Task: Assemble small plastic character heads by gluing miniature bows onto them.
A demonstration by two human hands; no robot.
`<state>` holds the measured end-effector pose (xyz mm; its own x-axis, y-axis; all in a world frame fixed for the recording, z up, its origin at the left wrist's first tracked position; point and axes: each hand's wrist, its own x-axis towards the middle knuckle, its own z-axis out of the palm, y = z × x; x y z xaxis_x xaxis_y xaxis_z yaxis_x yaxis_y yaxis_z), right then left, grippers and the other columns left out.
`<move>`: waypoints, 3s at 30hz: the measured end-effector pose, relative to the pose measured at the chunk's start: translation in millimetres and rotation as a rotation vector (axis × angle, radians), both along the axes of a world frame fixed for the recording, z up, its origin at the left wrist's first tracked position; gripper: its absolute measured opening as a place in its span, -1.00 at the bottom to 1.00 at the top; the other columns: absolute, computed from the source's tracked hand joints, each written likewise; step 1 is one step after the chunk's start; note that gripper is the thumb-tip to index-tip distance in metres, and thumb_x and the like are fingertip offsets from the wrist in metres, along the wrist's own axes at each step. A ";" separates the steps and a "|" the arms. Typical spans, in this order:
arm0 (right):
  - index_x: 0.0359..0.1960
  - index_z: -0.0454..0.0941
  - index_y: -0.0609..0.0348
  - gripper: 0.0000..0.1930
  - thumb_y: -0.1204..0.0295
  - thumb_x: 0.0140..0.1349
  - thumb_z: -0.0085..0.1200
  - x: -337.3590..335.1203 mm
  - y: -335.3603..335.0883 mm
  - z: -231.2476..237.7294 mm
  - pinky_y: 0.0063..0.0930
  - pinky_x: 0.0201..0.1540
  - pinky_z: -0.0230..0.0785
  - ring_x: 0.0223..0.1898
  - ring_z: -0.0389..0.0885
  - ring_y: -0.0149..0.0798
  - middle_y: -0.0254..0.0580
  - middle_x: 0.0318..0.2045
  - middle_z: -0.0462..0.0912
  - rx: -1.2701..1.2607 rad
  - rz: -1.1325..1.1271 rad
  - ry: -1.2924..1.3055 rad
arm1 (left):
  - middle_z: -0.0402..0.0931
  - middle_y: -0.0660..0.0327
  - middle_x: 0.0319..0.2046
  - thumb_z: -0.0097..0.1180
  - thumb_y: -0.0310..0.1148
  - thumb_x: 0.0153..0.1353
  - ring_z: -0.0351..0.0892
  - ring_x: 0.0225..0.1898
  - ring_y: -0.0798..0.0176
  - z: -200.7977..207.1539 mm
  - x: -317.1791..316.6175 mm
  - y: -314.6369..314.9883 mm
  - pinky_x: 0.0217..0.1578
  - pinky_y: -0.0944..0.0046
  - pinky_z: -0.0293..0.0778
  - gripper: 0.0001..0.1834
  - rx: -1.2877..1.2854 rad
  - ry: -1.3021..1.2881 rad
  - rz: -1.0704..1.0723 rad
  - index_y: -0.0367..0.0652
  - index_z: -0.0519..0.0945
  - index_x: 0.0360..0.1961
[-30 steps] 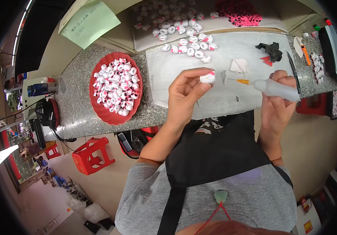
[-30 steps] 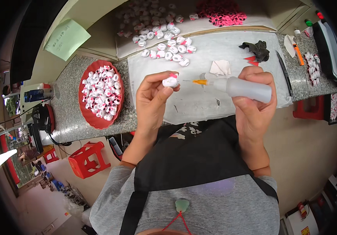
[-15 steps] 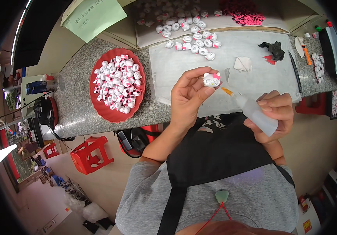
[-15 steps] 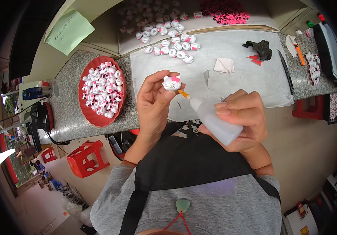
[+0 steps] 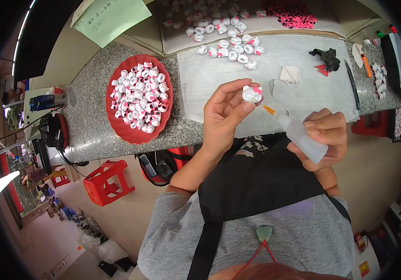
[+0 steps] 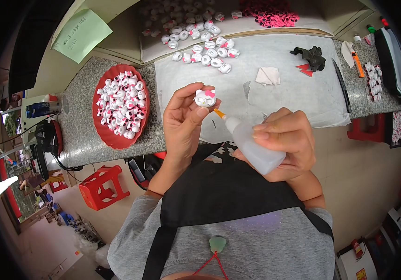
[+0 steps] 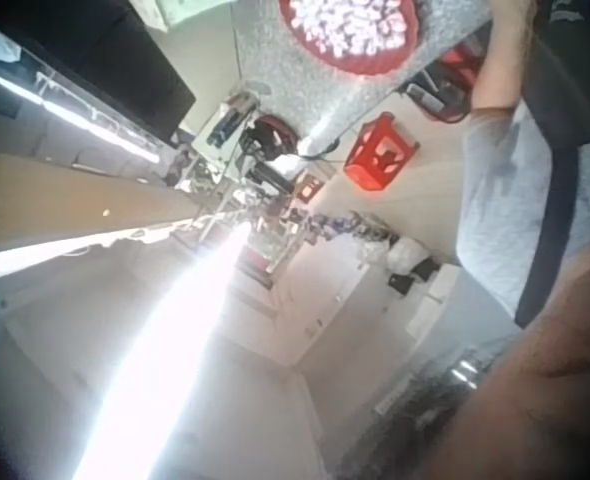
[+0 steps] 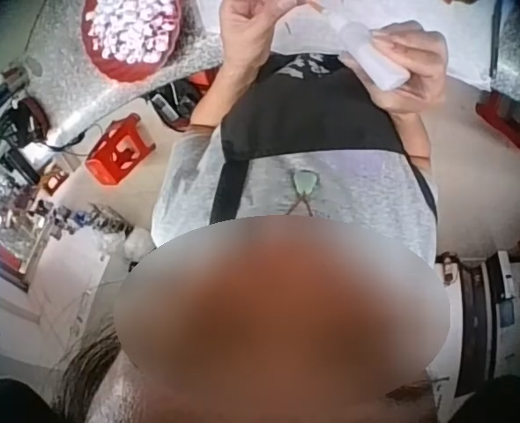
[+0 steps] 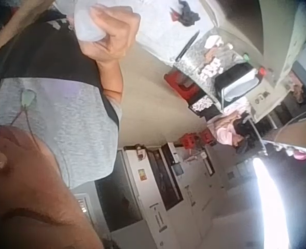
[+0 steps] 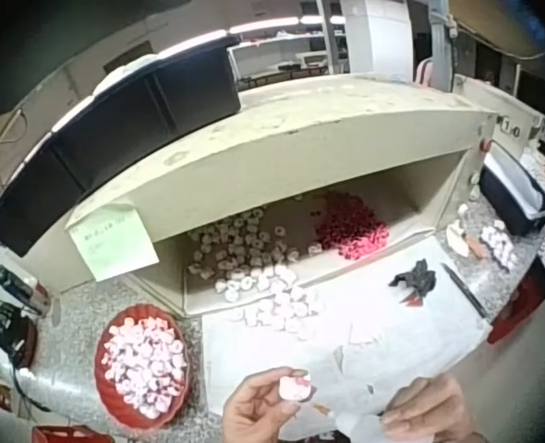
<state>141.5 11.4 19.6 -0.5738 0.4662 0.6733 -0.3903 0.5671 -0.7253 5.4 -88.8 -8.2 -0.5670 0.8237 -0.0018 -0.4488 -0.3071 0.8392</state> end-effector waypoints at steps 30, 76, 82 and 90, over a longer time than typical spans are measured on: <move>-0.37 0.32 0.14 -0.59 0.59 -0.32 0.23 -0.5 -1.2 -2.8 -0.60 -0.53 0.23 -0.58 0.31 -0.39 -0.19 -0.43 0.33 0.034 -0.014 0.009 | 0.33 0.05 -0.20 -0.02 -0.68 -0.10 0.35 -0.18 0.28 -7.3 2.9 -1.3 -0.15 0.34 0.28 -0.61 0.006 0.158 -0.003 -0.35 0.30 -0.15; -0.40 0.43 0.20 -0.81 0.43 -0.10 0.02 -109.8 181.7 -89.3 -0.27 -0.40 0.27 -0.41 0.41 0.01 -0.01 -0.43 0.43 0.398 -0.555 -0.663 | 0.34 0.06 -0.19 -0.04 -0.68 -0.08 0.35 -0.16 0.32 -12.3 -30.3 -5.2 -0.15 0.40 0.27 -0.61 -0.051 0.098 0.218 -0.34 0.30 -0.14; -0.47 0.40 0.25 -0.90 0.53 -0.07 -0.01 -79.8 117.1 -45.3 -0.65 -0.43 0.18 -0.51 0.37 -0.48 -0.32 -0.55 0.45 -0.501 0.021 -0.481 | 0.34 0.08 -0.18 -0.02 -0.66 -0.08 0.28 -0.08 0.30 -10.6 -22.3 3.9 -0.08 0.36 0.22 -0.62 -0.041 0.074 0.112 -0.30 0.32 -0.15; -0.49 0.38 0.26 -0.91 0.59 -0.09 0.00 -46.3 32.6 -35.2 -0.67 -0.39 0.22 -0.47 0.37 -0.50 -0.29 -0.51 0.45 -0.831 0.236 -0.338 | 0.29 0.03 -0.12 -0.04 -0.68 -0.08 0.22 0.00 0.21 -11.8 6.0 17.5 0.01 0.29 0.15 -0.64 0.023 0.123 -0.055 -0.36 0.31 -0.17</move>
<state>95.2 44.0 -15.6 -0.8203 0.5701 -0.0452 -0.1232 -0.2534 -0.9595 11.3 -71.2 -20.1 -0.5154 0.8527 0.0847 -0.3595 -0.3050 0.8819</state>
